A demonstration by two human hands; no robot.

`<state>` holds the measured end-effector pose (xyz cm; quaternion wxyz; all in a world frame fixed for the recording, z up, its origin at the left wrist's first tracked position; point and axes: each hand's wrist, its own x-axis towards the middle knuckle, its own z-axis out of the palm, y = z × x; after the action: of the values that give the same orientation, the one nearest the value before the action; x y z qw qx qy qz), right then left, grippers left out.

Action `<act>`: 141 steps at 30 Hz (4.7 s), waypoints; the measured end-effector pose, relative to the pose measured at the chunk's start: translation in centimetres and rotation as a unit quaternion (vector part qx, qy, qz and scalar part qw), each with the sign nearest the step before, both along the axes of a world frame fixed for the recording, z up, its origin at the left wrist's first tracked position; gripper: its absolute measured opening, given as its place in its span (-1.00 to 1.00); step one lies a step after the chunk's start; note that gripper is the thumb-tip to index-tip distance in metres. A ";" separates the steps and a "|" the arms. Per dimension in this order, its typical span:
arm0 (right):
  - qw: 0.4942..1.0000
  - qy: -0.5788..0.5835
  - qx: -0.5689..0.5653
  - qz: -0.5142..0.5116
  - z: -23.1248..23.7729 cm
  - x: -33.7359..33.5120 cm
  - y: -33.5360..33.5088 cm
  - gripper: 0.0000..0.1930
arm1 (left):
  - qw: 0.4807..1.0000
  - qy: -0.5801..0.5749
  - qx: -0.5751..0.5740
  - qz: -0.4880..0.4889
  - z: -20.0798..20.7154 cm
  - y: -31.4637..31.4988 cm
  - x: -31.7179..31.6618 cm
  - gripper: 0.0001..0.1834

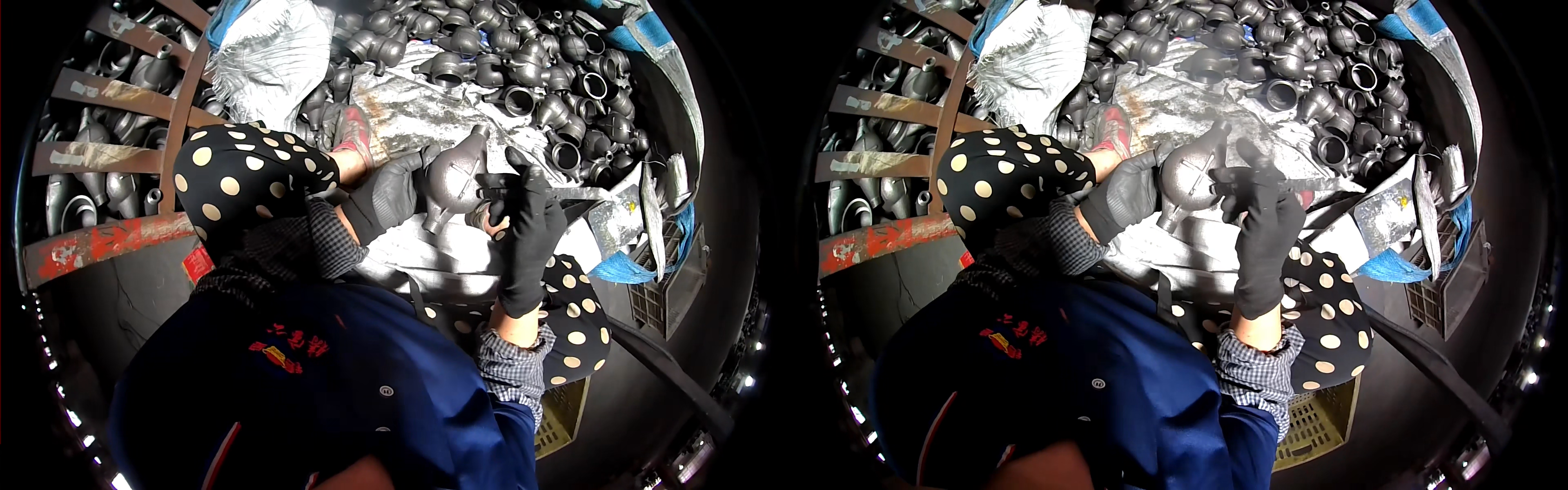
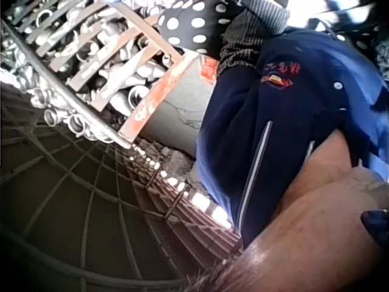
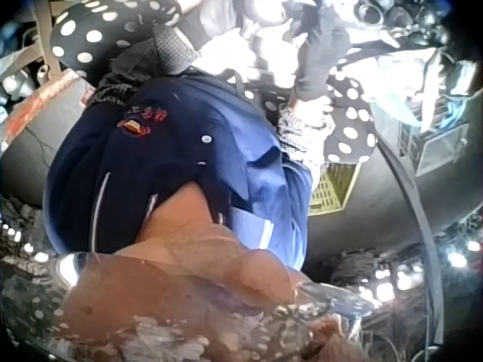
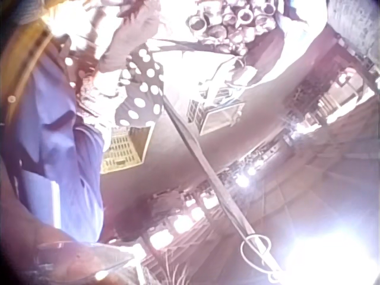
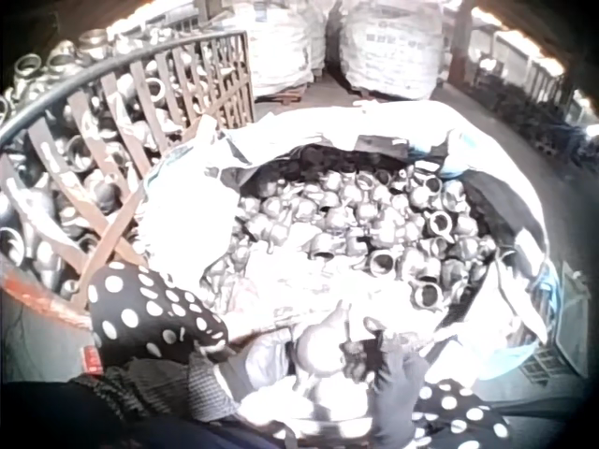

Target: The person holds a metal pipe fitting by hand and uses a small scraping tool to clean its surfaces and interior edges while positioned over a large bin of similar parts.

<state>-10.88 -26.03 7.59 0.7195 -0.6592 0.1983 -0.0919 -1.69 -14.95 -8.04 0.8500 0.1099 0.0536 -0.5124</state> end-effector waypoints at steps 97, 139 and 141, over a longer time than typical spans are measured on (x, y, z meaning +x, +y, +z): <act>0.862 0.319 -0.382 -0.094 -14.3 -5.4 -45.3 -0.72 | 0.971 0.014 0.183 0.151 2.7 7.6 1.5 -0.42; 0.991 0.068 0.046 0.108 2.4 -5.9 2.9 -0.57 | 0.953 0.044 0.110 0.278 8.1 7.3 -1.6 -0.53; 0.990 0.070 0.031 0.122 1.8 -5.8 4.0 -0.55 | 0.946 0.032 0.121 0.300 8.7 7.8 -1.8 -0.54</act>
<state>-16.64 -22.04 9.37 0.7296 -0.6608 0.1690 0.0489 -3.45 -7.16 0.65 0.9427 0.1740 0.1731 -0.2262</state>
